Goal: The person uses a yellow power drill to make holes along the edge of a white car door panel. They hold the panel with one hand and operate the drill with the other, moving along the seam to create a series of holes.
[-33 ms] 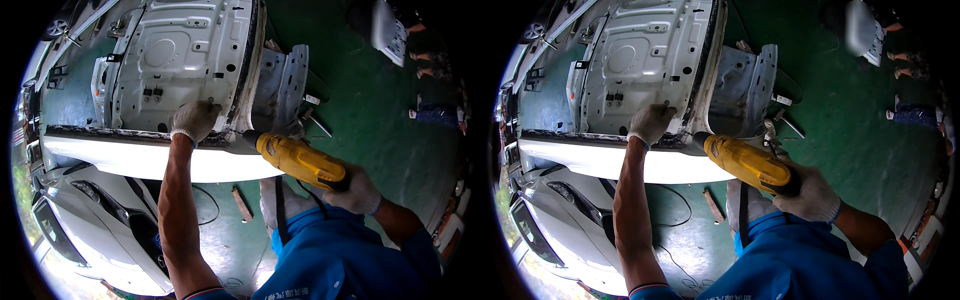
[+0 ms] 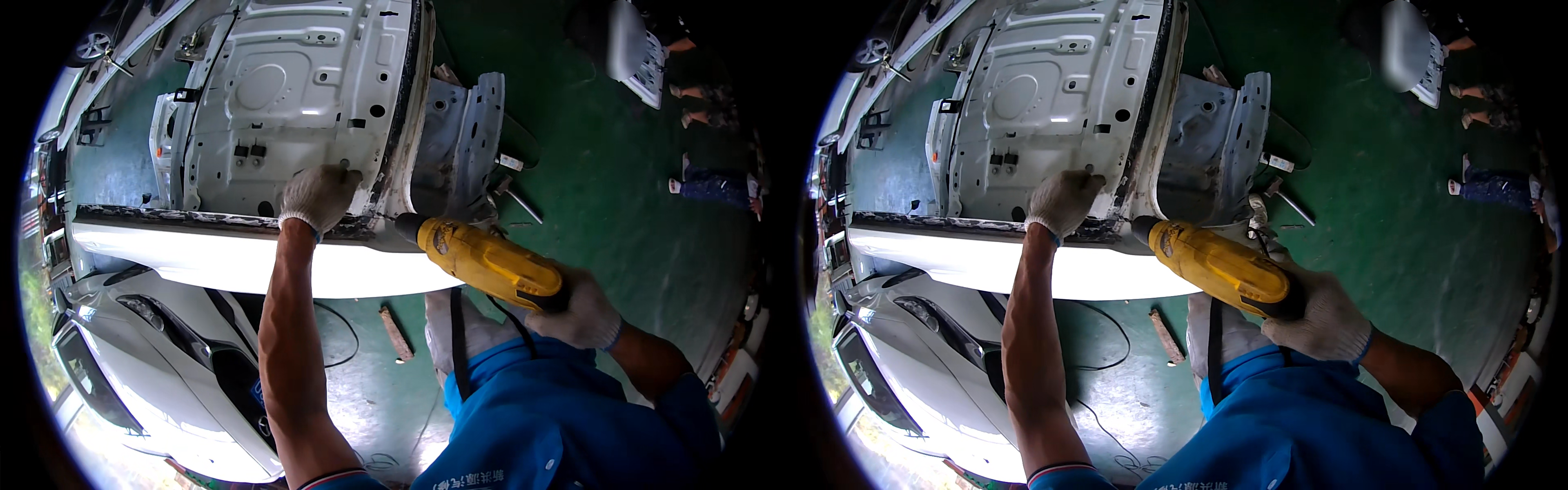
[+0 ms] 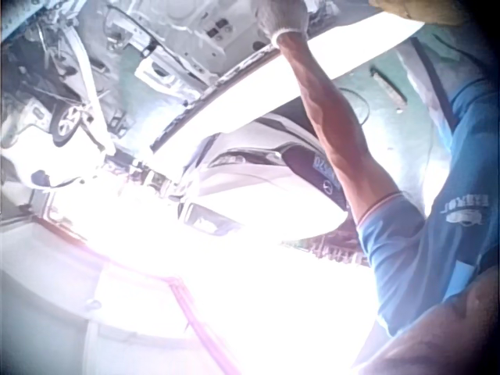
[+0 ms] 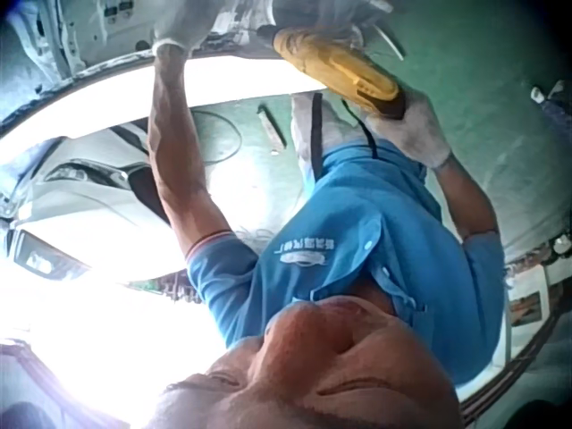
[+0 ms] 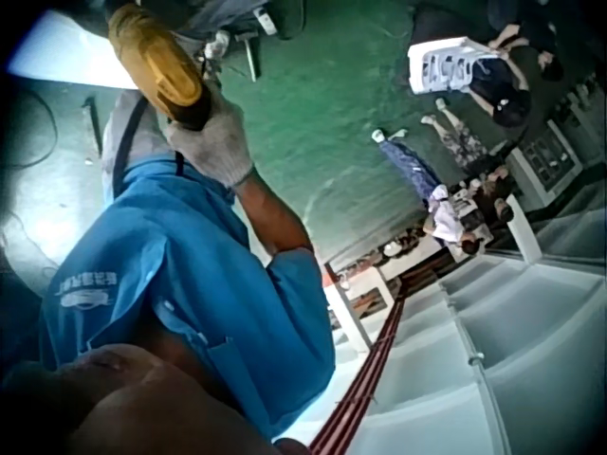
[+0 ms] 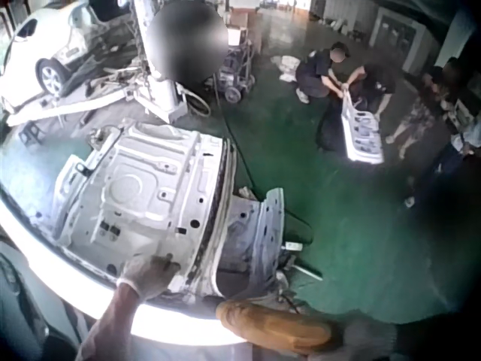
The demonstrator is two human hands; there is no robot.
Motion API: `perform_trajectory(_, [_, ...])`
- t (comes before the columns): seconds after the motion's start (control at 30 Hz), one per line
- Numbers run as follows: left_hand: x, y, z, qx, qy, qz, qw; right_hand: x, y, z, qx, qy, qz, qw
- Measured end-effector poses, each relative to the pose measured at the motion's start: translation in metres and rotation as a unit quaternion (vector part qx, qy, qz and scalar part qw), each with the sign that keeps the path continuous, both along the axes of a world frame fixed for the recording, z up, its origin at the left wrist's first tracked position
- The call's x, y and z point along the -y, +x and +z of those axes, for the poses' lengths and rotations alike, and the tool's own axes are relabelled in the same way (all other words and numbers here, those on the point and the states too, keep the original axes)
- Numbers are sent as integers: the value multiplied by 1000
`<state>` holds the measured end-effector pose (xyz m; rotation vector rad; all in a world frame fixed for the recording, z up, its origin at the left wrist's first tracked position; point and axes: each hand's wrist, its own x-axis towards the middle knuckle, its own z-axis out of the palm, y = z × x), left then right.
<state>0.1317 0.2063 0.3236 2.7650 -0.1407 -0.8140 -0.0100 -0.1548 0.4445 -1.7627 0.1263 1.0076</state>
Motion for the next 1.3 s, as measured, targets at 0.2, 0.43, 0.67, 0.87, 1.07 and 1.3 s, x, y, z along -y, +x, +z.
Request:
perform_trajectory(0.2, [-2, 0, -4, 1, -7, 10, 1000, 4, 3, -17, 53, -5, 41, 998])
perform_trajectory(0.43, [-3, 0, -8, -3, 4, 15, 1000, -4, 0, -14, -5, 2, -21, 1000])
perform_trajectory(0.67, [-5, 1, -14, -2, 5, 13, 1000, -10, -3, -11, -152, 82, -132, 976])
perform_trajectory(0.87, [-5, 0, -11, -6, 0, 5, 1000, -8, -23, -25, -11, -13, -55, 998])
perform_trajectory(1.07, [-2, 1, -7, 5, 4, 5, 1000, 13, -33, -20, -53, 50, -96, 993])
perform_trajectory(1.3, [3, -29, 8, 262, 92, -61, 959, 41, -33, -7, -44, -3, -184, 982])
